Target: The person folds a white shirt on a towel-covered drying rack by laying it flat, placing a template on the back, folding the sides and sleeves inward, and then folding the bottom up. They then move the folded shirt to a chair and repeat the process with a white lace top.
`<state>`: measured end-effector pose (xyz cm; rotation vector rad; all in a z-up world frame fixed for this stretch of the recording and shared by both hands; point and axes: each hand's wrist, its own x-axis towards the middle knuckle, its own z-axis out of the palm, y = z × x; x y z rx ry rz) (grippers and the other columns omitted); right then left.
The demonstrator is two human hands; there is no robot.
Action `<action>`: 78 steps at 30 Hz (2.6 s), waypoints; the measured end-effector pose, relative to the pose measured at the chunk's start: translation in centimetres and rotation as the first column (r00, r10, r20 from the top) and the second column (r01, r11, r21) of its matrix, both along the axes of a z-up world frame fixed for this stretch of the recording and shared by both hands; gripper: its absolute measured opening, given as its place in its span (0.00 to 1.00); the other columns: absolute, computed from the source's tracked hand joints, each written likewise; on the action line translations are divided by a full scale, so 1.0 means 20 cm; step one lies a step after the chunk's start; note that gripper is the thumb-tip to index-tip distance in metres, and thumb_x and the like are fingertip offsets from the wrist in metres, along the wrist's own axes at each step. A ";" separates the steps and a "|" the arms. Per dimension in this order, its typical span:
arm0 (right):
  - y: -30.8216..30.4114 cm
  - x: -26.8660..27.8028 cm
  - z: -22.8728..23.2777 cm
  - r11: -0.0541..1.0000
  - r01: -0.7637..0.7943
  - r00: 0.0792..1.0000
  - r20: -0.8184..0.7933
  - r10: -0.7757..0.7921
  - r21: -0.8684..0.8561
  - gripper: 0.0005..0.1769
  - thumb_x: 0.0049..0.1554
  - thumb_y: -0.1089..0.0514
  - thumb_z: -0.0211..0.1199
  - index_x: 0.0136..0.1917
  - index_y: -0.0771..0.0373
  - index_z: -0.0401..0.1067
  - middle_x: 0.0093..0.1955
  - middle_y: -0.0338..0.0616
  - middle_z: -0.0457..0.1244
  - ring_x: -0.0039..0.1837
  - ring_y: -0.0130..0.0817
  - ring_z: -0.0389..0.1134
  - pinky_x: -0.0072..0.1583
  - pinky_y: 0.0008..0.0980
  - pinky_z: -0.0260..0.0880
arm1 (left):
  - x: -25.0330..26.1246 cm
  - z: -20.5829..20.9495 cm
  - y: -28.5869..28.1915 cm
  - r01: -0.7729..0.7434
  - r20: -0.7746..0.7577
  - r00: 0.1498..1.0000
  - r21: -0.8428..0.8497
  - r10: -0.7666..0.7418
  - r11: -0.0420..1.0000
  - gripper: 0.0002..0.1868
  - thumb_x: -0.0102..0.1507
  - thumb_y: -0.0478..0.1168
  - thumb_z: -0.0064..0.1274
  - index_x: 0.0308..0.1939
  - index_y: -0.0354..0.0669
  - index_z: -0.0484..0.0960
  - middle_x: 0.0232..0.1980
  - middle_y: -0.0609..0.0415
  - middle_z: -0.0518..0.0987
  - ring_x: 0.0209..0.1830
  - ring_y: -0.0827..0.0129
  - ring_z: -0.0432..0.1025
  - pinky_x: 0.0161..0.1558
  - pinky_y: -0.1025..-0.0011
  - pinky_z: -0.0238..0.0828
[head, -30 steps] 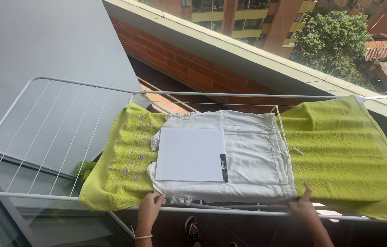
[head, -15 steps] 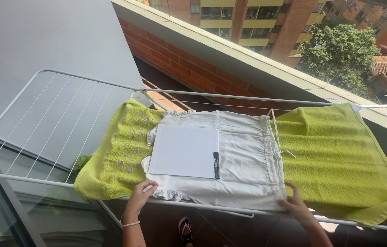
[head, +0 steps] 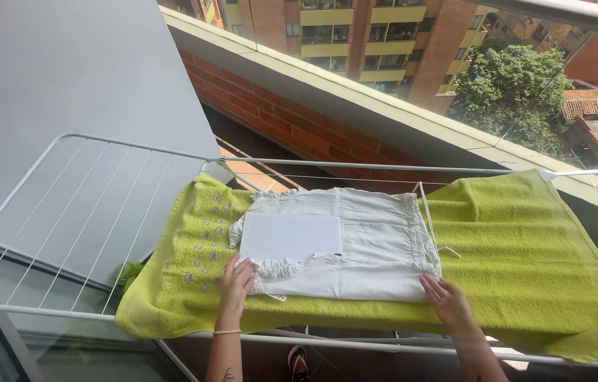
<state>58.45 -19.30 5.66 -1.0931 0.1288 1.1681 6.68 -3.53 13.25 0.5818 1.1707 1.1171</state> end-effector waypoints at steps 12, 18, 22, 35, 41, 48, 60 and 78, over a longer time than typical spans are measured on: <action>0.17 -0.36 0.32 0.993 0.121 0.840 0.535 -0.095 -0.012 0.29 0.58 0.73 0.50 0.71 0.63 0.54 0.71 0.58 0.61 0.57 0.50 0.69 0.60 0.41 0.70 | 0.02 -0.15 0.18 0.460 -0.680 0.728 0.388 -0.089 0.799 0.17 0.70 0.39 0.46 0.61 0.42 0.81 0.73 0.47 0.72 0.75 0.62 0.66 0.74 0.62 0.66; 0.45 -0.49 0.39 0.999 0.004 0.750 0.661 0.025 -0.042 0.21 0.58 0.71 0.54 0.65 0.63 0.62 0.71 0.53 0.63 0.55 0.48 0.70 0.55 0.42 0.73 | 0.13 -0.13 0.62 0.622 -0.802 0.594 0.410 -0.060 0.667 0.17 0.71 0.43 0.44 0.59 0.47 0.81 0.72 0.50 0.72 0.74 0.59 0.65 0.72 0.57 0.61; 0.63 -0.56 0.36 0.997 -0.078 0.653 0.754 0.070 -0.025 0.24 0.57 0.75 0.50 0.66 0.65 0.67 0.69 0.53 0.62 0.54 0.42 0.68 0.54 0.42 0.74 | 0.26 -0.09 0.84 0.720 -0.838 0.530 0.363 -0.131 0.591 0.15 0.71 0.38 0.46 0.60 0.46 0.80 0.69 0.42 0.72 0.74 0.46 0.66 0.70 0.52 0.65; 1.14 -0.29 0.04 0.837 -0.150 -0.138 0.849 0.509 -0.526 0.18 0.54 0.66 0.57 0.52 0.48 0.77 0.61 0.41 0.70 0.65 0.45 0.71 0.64 0.46 0.74 | 0.74 -0.50 1.43 0.907 -0.977 0.154 0.079 -0.151 0.414 0.17 0.70 0.39 0.47 0.63 0.45 0.75 0.64 0.48 0.74 0.72 0.52 0.68 0.75 0.49 0.59; 1.21 -0.40 0.19 0.735 -0.278 -0.268 0.785 0.559 -0.618 0.15 0.56 0.66 0.56 0.52 0.52 0.76 0.55 0.44 0.71 0.64 0.47 0.71 0.64 0.46 0.73 | 0.81 -0.60 1.50 0.903 -0.992 0.007 -0.047 -0.124 0.427 0.18 0.70 0.48 0.48 0.64 0.55 0.73 0.61 0.56 0.79 0.68 0.59 0.72 0.76 0.42 0.49; 1.33 -0.40 0.13 0.708 -0.285 -0.462 0.740 0.489 -0.646 0.24 0.56 0.64 0.59 0.66 0.51 0.66 0.64 0.47 0.66 0.68 0.52 0.67 0.65 0.54 0.72 | 0.75 -0.58 1.55 0.890 -0.977 -0.003 -0.100 -0.215 0.444 0.26 0.68 0.51 0.53 0.68 0.50 0.68 0.58 0.45 0.81 0.66 0.47 0.74 0.76 0.40 0.47; 1.52 0.05 -0.06 0.575 -0.078 -0.512 0.528 0.678 -0.814 0.32 0.63 0.49 0.58 0.78 0.48 0.57 0.69 0.47 0.65 0.77 0.51 0.61 0.75 0.70 0.49 | 0.52 -0.27 1.56 0.794 -0.929 -0.263 -0.361 -0.260 0.489 0.24 0.61 0.55 0.64 0.52 0.61 0.67 0.59 0.59 0.75 0.66 0.57 0.67 0.66 0.45 0.52; 1.57 0.07 -0.02 0.611 -0.146 -0.515 0.587 0.625 -0.778 0.23 0.53 0.61 0.66 0.61 0.48 0.67 0.55 0.40 0.68 0.66 0.47 0.69 0.76 0.75 0.41 | 0.37 -0.26 1.53 0.800 -0.905 -0.336 -0.420 -0.260 0.428 0.19 0.65 0.44 0.56 0.59 0.43 0.81 0.58 0.45 0.82 0.61 0.51 0.76 0.63 0.47 0.62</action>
